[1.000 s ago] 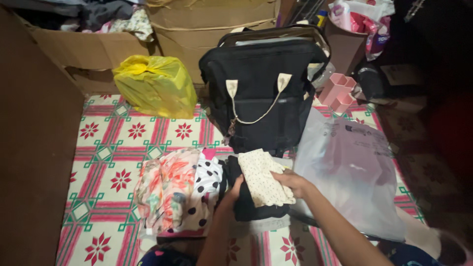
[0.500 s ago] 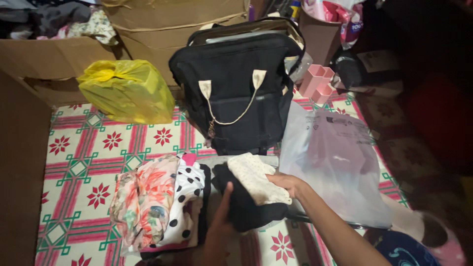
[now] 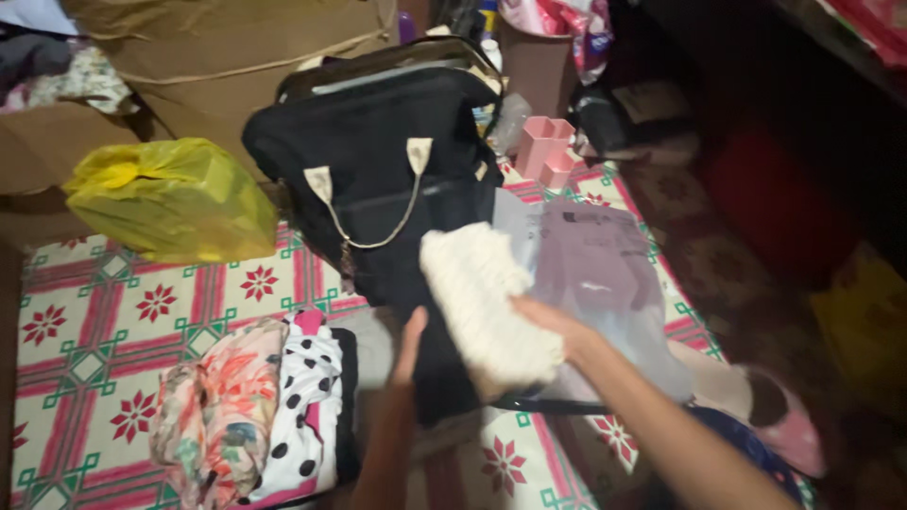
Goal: The person folds various items of clothing by hand on a patterned mat and places them into plastic bags and a black backpack.
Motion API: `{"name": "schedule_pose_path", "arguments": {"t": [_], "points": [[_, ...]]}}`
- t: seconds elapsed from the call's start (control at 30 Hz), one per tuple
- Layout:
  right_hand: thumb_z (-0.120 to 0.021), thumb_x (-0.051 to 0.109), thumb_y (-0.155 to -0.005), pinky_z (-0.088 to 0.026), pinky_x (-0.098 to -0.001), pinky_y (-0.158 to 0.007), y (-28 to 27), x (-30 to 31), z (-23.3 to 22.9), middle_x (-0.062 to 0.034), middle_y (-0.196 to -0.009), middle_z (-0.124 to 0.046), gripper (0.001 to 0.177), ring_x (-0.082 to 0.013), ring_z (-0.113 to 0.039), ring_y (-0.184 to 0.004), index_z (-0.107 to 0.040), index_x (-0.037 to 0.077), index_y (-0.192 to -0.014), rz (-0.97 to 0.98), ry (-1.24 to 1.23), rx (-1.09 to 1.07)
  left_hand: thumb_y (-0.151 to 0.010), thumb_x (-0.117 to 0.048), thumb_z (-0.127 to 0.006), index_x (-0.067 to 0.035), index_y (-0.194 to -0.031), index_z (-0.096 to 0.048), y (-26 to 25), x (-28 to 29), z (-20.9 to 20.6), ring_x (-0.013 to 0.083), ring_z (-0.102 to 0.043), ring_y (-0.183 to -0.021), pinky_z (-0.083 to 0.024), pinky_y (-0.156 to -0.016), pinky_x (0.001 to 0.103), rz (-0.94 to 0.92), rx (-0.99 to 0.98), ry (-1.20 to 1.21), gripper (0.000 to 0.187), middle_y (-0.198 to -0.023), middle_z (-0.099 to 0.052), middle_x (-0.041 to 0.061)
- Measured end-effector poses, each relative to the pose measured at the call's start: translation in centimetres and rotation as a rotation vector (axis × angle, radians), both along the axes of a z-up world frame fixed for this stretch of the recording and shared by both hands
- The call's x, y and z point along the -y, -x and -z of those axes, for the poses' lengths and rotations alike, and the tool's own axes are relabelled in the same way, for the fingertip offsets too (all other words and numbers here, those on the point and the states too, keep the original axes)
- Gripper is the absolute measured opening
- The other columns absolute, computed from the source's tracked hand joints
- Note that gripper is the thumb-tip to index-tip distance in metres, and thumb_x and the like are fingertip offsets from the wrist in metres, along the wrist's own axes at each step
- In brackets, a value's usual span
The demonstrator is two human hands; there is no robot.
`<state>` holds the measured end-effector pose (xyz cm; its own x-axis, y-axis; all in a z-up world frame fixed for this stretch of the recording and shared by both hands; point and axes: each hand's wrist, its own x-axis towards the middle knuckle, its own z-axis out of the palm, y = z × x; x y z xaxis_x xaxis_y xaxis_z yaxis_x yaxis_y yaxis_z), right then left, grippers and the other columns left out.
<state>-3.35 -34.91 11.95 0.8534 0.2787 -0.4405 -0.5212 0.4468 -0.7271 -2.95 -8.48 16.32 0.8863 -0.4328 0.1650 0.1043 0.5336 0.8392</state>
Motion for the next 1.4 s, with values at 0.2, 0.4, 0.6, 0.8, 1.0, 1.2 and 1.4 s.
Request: {"name": "schedule_pose_path", "arguments": {"t": [0.2,0.4,0.6,0.8,1.0,1.2,1.4], "points": [[-0.061,0.029,-0.097,-0.061,-0.0458,-0.088,5.2,16.5,4.6,-0.0184,-0.117,-0.073,0.047,-0.0281,-0.074,-0.098,-0.060,-0.001,-0.133,0.235,-0.230,-0.060,-0.103,-0.044,-0.055,0.002,-0.115,-0.063,1.5,10.0,-3.9,0.0399,-0.066,-0.104,-0.052,-0.090,0.048,-0.311,0.198,-1.031,0.048,-0.113,-0.067,0.021],[-0.061,0.028,-0.097,-0.061,-0.0449,-0.088,11.4,25.3,3.0,-0.0182,-0.116,-0.073,0.046,-0.0276,-0.074,-0.097,-0.061,-0.001,-0.132,0.526,-0.179,0.031,-0.088,-0.008,-0.066,0.014,-0.125,-0.061,8.4,11.6,8.1,0.0501,-0.053,-0.119,-0.040,-0.105,0.054,-0.088,1.005,-0.876,0.044,-0.128,-0.058,0.032],[-0.061,0.027,-0.097,-0.061,-0.0440,-0.087,14.6,28.7,1.6,-0.0181,-0.116,-0.073,0.046,-0.0271,-0.074,-0.097,-0.061,-0.002,-0.132,0.652,-0.144,0.088,-0.082,-0.001,-0.060,-0.006,-0.088,-0.066,8.9,10.4,13.8,0.0314,-0.058,-0.110,-0.035,-0.113,0.064,0.215,1.548,-1.269,0.010,-0.096,-0.063,0.010],[-0.061,0.026,-0.097,-0.061,-0.0431,-0.087,16.5,28.7,2.1,-0.0179,-0.115,-0.074,0.045,-0.0266,-0.075,-0.096,-0.061,-0.002,-0.132,0.704,-0.153,0.086,-0.086,-0.005,-0.057,-0.009,-0.093,-0.063,5.1,11.0,11.0,0.0317,-0.062,-0.091,-0.052,-0.080,0.043,0.115,1.164,-0.705,0.010,-0.092,-0.061,0.011],[-0.061,0.025,-0.097,-0.061,-0.0423,-0.086,14.4,28.0,1.8,-0.0177,-0.115,-0.074,0.045,-0.0261,-0.075,-0.096,-0.062,-0.003,-0.131,0.710,-0.150,0.099,-0.086,-0.015,-0.069,-0.012,-0.098,-0.070,4.5,10.4,6.4,0.0330,-0.063,-0.083,-0.049,-0.077,0.048,0.261,1.100,-0.933,0.013,-0.085,-0.066,0.012],[-0.061,0.025,-0.097,-0.061,-0.0414,-0.085,14.4,28.5,0.9,-0.0175,-0.115,-0.074,0.044,-0.0256,-0.075,-0.095,-0.062,-0.003,-0.131,0.722,-0.141,0.119,-0.068,-0.021,-0.068,-0.008,-0.085,-0.067,5.6,9.0,8.6,0.0219,-0.064,-0.097,-0.050,-0.088,0.053,-0.117,1.541,-0.836,0.021,-0.101,-0.070,0.007],[-0.061,0.024,-0.096,-0.061,-0.0405,-0.085,17.4,28.9,1.5,-0.0174,-0.114,-0.074,0.044,-0.0251,-0.075,-0.095,-0.062,-0.004,-0.131,0.757,-0.137,0.110,-0.100,-0.019,-0.060,-0.005,-0.107,-0.060,4.9,8.8,14.0,0.0307,-0.064,-0.099,-0.055,-0.089,0.043,0.425,0.978,-1.178,0.015,-0.105,-0.064,0.013]]}}
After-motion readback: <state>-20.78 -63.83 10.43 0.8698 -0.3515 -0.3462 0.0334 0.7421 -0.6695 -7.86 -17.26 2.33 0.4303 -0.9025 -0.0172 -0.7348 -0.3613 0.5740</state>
